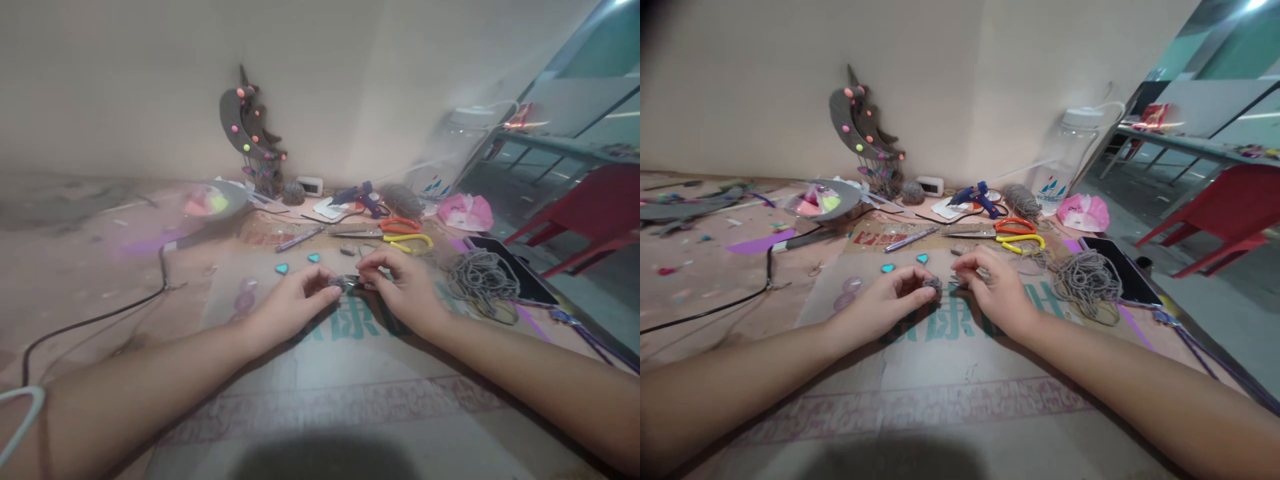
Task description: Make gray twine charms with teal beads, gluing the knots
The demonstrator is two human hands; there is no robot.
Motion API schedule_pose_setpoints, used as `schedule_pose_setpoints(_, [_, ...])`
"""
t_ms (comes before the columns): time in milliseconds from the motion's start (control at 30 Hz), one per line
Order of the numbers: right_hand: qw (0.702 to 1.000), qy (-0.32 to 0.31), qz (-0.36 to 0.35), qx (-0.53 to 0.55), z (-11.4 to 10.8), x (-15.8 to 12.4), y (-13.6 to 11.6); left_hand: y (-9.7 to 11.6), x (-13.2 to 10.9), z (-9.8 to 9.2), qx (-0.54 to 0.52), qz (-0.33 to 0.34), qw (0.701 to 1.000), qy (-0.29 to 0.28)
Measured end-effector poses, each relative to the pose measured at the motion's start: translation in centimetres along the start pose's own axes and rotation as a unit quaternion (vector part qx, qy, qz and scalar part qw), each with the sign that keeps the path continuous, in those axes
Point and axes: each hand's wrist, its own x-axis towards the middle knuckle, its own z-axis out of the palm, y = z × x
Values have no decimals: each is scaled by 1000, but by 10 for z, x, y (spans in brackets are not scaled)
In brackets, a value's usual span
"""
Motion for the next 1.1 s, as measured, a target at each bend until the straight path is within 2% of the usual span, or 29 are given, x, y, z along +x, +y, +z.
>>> schedule_pose_setpoints(100, [998, -16, -57, -23, 0, 0, -3, -2, 0, 1, -6, 6, 1000, -1])
schedule_pose_setpoints(233, [995, -14, -88, -39, 1, 1, -4, -2, 1, 2, -15, 7, 1000, -1])
schedule_pose_setpoints(467, [994, -15, -90, -51, -2, 0, -1, -1, 2, 2, -19, 12, 1000, 0])
schedule_pose_setpoints(633, [995, 38, -74, -48, -2, 1, 0, -1, 1, 2, -27, 13, 1000, -2])
schedule_pose_setpoints(833, [997, 37, -53, -38, -3, -2, -1, -1, 1, 1, -21, 7, 1000, -4])
schedule_pose_setpoints(1100, [994, 9, -109, 12, -4, -5, -9, -1, 0, -1, -15, 1, 1000, -5])
